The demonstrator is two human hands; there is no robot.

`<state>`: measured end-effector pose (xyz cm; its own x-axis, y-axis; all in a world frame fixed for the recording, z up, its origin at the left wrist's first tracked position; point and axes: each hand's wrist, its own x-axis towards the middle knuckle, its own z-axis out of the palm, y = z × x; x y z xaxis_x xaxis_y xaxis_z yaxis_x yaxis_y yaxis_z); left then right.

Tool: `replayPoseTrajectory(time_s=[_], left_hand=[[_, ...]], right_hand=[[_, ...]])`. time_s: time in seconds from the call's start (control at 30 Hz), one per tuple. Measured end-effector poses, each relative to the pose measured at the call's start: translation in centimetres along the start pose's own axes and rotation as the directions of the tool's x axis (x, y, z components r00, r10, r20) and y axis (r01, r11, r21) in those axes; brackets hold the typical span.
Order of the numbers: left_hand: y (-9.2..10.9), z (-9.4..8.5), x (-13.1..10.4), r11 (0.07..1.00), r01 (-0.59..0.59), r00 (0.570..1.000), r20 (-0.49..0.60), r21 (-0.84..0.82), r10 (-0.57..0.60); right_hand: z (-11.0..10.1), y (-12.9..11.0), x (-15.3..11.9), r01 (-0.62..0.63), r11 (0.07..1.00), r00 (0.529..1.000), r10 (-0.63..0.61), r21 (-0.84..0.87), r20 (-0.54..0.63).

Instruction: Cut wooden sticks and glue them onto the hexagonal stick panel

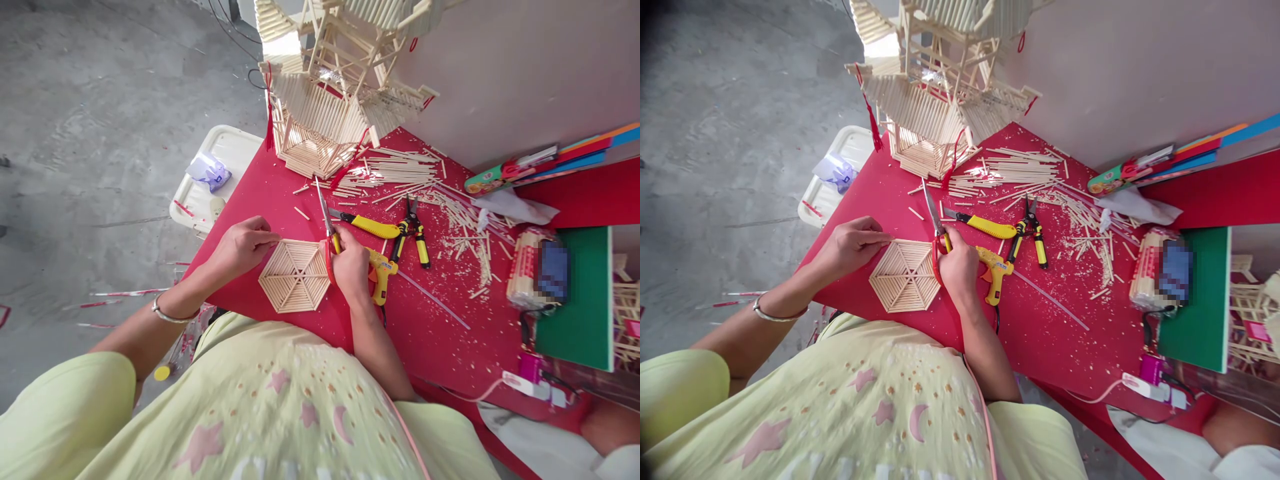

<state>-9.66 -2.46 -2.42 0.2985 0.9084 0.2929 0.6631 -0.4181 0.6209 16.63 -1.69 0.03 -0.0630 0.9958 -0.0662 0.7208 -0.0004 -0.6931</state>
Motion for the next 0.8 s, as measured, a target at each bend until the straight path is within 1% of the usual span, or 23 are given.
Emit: replayPoseTrajectory(time_s=[0.1, 0.27, 0.43, 0.5, 0.57, 0.63, 0.7, 0.8], left_hand=[[-0.1, 0.2, -0.1, 1.0, -0.002, 1.0, -0.004, -0.016, 0.002], [-0.2, 0.3, -0.2, 1.0, 0.008, 1.0, -0.004, -0.029, -0.008], [-0.1, 0.4, -0.1, 0.999, 0.02, 1.0, -0.02, -0.046, -0.021], [0.1, 0.1, 0.0, 0.995, 0.045, 0.998, -0.033, -0.089, -0.049], [0.4, -0.4, 0.1, 0.98, 0.098, 0.993, -0.047, -0.172, -0.107], [0.8, -1.0, 0.3, 0.942, 0.175, 0.98, -0.036, -0.288, -0.193], [1.2, -1.4, 0.3, 0.862, 0.262, 0.957, 0.002, -0.434, -0.289], [2.0, -1.3, 0.4, 0.653, 0.38, 0.898, 0.091, -0.655, -0.431]], right_hand=[[0.2, 0.1, 0.0, -0.022, 0.998, 0.998, 0.024, 0.053, -0.052], [0.2, 0.3, 0.0, -0.018, 0.998, 0.999, 0.022, 0.067, -0.049], [-0.2, 0.4, -0.4, -0.035, 0.997, 0.997, 0.039, 0.072, -0.059], [-0.7, 0.2, -0.9, -0.022, 0.996, 0.997, 0.028, 0.087, -0.066], [-1.3, -0.1, -1.5, 0.0, 0.994, 0.996, 0.01, 0.113, -0.084], [-1.9, -0.5, -2.2, 0.019, 0.99, 0.995, -0.006, 0.139, -0.095], [-2.5, -0.9, -2.9, 0.042, 0.989, 0.996, -0.03, 0.14, -0.084], [-2.7, -1.5, -3.7, 0.101, 0.987, 0.993, -0.093, 0.123, -0.073]])
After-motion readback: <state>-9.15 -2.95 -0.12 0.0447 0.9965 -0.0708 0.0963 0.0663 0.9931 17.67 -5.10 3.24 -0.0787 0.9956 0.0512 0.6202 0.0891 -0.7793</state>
